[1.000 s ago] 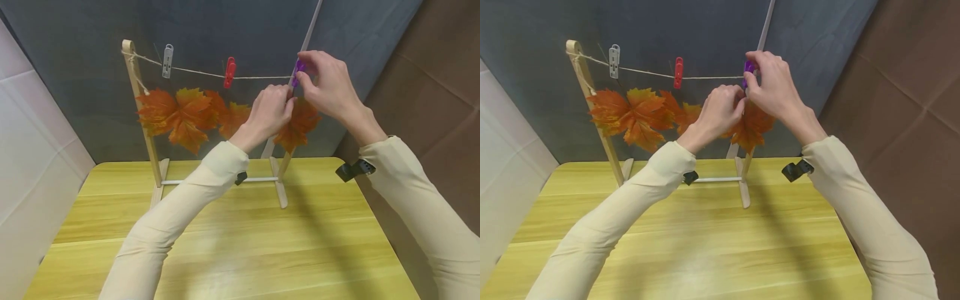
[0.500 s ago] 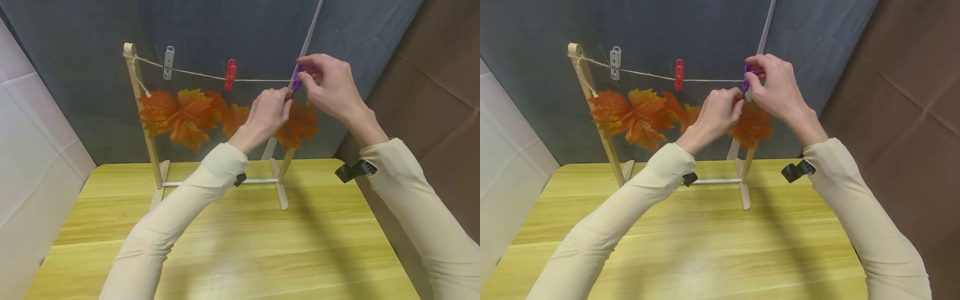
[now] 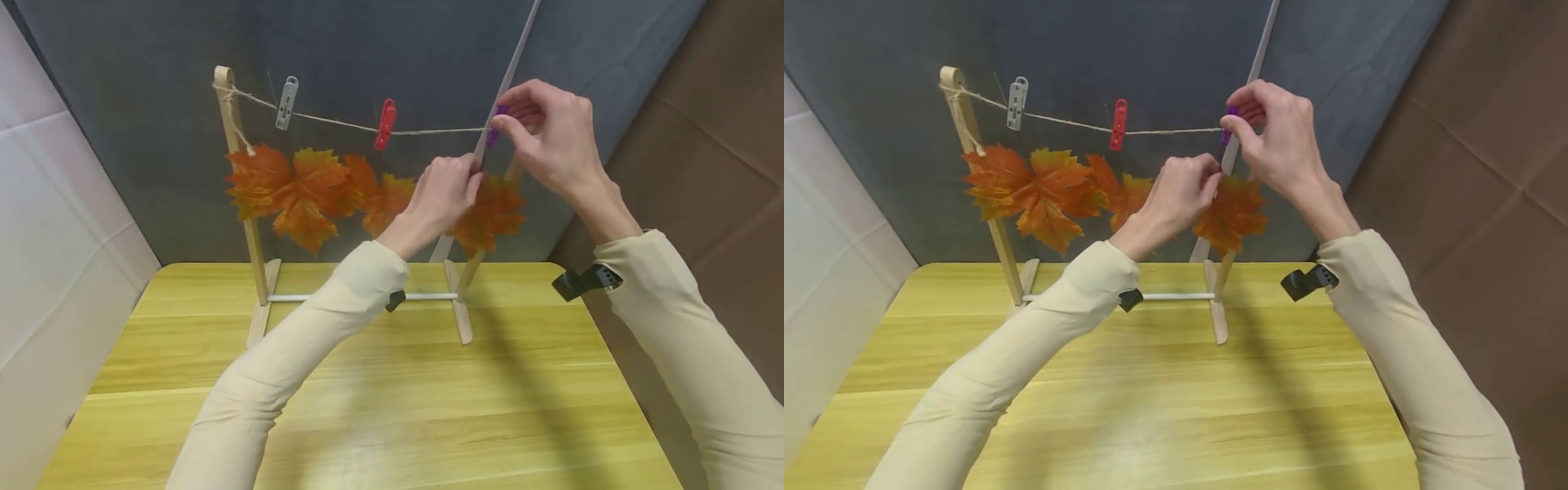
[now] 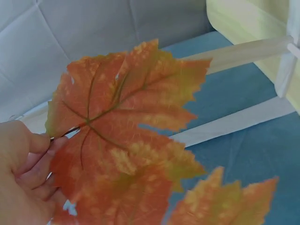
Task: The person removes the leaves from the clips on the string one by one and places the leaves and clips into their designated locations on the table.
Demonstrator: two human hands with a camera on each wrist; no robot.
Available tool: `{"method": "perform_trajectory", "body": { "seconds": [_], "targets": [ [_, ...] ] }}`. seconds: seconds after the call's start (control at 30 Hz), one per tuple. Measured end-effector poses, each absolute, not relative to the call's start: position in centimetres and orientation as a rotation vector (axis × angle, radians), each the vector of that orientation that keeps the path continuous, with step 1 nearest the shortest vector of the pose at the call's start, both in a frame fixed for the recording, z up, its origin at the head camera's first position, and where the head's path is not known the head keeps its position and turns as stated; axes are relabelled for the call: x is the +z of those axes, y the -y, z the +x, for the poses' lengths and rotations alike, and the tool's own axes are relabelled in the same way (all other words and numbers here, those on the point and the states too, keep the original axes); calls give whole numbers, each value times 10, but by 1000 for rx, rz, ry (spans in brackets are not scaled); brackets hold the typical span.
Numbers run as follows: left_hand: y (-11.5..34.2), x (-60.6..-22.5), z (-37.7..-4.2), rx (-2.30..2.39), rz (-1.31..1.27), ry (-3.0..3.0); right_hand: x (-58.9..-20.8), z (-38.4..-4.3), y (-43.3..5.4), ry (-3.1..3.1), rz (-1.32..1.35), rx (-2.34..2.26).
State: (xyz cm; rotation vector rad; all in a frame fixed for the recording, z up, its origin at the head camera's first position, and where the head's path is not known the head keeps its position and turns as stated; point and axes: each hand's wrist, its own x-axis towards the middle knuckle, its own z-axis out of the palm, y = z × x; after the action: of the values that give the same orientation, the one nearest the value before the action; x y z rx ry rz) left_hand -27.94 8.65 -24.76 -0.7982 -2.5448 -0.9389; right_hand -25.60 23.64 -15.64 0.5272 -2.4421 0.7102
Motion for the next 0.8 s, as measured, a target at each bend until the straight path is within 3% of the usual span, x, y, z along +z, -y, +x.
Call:
{"method": "perform_trajectory", "body": {
  "seconds": [0.47, 0.8],
  "targets": [
    [-99, -272, -250, -920, -957, 2555, -164, -256, -236, 1997, 675, 800],
    [-86, -296, -220, -1041, -970, 2471, -178, -240, -238, 1992, 576, 895]
  ]
}}
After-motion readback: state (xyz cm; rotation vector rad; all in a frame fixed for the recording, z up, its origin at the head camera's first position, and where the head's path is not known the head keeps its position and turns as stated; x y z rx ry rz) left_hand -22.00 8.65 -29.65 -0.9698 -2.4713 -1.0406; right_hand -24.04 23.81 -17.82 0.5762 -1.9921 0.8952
